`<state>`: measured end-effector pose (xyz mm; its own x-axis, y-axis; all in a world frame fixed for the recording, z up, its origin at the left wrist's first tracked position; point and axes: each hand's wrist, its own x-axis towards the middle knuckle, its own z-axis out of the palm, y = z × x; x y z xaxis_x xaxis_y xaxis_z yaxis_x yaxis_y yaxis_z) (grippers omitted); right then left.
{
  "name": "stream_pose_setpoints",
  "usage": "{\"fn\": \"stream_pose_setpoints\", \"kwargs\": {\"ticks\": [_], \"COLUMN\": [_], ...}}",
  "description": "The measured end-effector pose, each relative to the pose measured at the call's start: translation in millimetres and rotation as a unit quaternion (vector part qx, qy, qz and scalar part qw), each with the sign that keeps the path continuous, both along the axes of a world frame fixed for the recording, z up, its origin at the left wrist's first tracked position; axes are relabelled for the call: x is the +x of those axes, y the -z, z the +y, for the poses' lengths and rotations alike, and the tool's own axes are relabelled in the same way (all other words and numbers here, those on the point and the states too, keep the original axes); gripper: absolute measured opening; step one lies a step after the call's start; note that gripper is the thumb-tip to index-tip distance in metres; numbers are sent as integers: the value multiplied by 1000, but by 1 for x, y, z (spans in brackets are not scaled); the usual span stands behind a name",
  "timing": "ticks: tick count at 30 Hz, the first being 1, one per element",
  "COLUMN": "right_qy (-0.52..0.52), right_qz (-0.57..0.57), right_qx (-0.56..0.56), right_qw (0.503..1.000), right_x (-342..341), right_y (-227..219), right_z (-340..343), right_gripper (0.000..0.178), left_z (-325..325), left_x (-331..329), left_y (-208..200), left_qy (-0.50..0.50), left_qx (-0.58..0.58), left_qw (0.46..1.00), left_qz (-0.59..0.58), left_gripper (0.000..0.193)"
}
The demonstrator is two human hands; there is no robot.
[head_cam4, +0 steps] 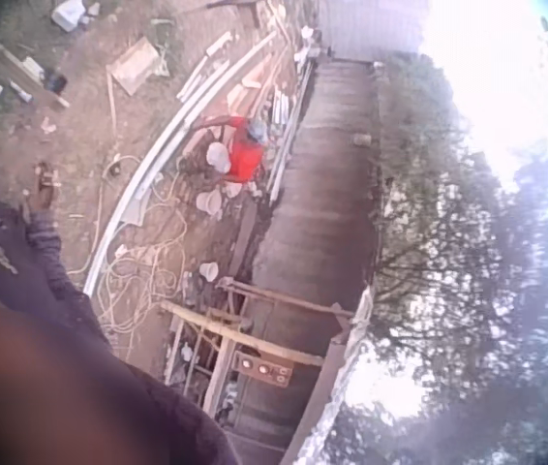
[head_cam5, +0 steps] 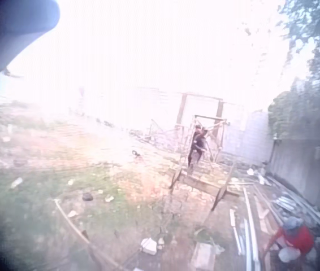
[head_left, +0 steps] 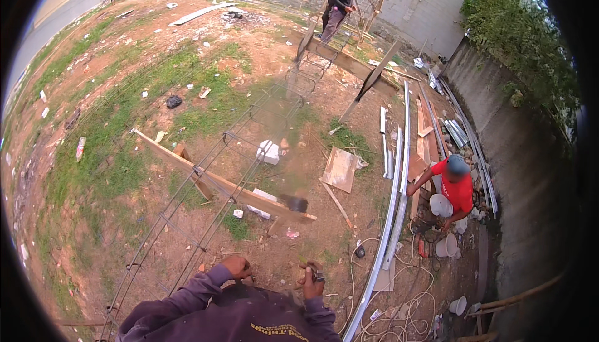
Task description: The person uses pliers to bend and secure wire ties on a metal frame structure. They repeatedly position the wire, twist it with the pliers, and adjust the frame while working outdoors on a dirt ground.
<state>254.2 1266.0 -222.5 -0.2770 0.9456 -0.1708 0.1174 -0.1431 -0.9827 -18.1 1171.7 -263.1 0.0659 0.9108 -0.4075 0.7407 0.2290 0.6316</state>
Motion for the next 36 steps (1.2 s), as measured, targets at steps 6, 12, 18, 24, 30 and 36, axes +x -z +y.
{"fn": "stream_pose_setpoints", "kwargs": {"ticks": [6,12,18,24,30,36], "right_qy": [-66,-69,-176,-302,-633,-481], "right_qz": [113,-224,-244,-163,-63,-180], "right_qx": [84,210,279,247,268,-161], "right_qw": [988,949,912,906,723,843], "right_x": [-142,-219,-214,-182,-66,94], "right_y": [-78,-36,10,-22,-86,-54], "right_z": [68,134,155,158,222,326], "right_gripper": [36,43,47,68,35,57], "left_z": [11,11,24,115,198,293], "left_x": [1,13,15,78,163,217], "left_y": [-5,-16,-20,-22,-9,-25], "left_qy": [-21,-33,-207,-203,-267,-223], "left_qx": [-35,-25,-13,131,76,97], "left_qw": [999,999,974,970,933,950], "left_qz": [9,-16,-92,-33,-231,-194], "left_gripper": [36,37,41,31,26,23]}}
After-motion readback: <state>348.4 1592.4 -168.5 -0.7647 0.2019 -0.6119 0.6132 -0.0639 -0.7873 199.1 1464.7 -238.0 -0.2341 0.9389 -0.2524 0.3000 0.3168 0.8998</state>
